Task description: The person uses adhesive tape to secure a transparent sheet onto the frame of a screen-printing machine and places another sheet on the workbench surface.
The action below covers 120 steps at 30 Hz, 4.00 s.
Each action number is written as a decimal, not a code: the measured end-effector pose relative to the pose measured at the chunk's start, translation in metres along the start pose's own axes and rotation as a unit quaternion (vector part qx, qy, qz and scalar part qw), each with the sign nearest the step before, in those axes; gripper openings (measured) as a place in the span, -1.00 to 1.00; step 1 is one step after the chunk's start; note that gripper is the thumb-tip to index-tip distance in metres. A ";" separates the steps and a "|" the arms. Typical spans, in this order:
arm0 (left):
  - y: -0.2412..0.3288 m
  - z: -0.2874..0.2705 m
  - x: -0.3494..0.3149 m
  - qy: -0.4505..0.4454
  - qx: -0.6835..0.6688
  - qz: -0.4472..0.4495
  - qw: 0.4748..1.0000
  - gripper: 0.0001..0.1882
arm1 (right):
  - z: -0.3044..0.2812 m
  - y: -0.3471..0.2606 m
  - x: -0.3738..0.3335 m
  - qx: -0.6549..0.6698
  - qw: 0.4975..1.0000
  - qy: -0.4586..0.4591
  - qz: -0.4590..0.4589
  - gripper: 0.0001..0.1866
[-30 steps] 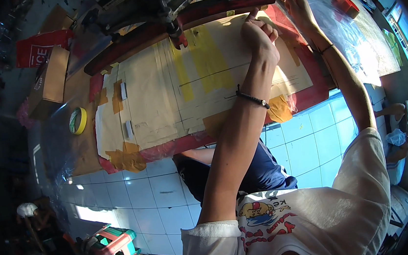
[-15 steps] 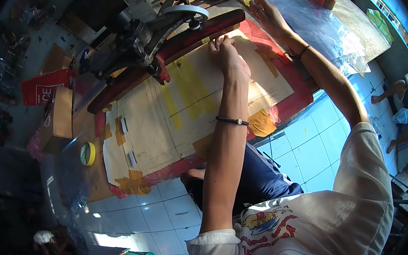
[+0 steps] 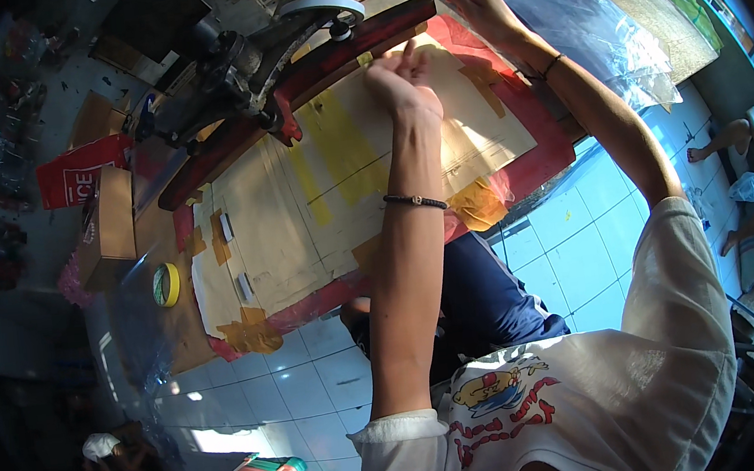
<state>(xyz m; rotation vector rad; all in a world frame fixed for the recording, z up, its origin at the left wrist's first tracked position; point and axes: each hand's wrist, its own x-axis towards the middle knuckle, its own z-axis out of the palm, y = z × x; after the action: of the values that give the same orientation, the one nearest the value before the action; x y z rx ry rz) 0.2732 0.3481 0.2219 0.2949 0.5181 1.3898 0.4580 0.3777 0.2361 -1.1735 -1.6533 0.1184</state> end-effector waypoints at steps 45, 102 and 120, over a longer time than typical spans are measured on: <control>0.065 -0.043 -0.037 -0.355 0.768 0.367 0.386 -0.64 | 0.010 -0.064 -0.015 0.016 0.991 -0.085 -0.101 -0.71; 0.080 -0.047 -0.018 -0.245 0.818 0.353 0.384 -0.68 | 0.017 -0.048 -0.027 -0.127 0.946 -0.205 -0.218 -0.83; 0.071 -0.050 -0.015 -0.202 0.847 0.332 0.364 -0.73 | 0.050 -0.039 -0.035 -0.200 0.950 -0.159 -0.182 -0.76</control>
<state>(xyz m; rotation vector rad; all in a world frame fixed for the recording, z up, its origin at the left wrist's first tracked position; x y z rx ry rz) 0.1851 0.3400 0.2170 2.7509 1.3543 0.7733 0.3932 0.3543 0.2134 -1.1612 -2.2282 -0.2895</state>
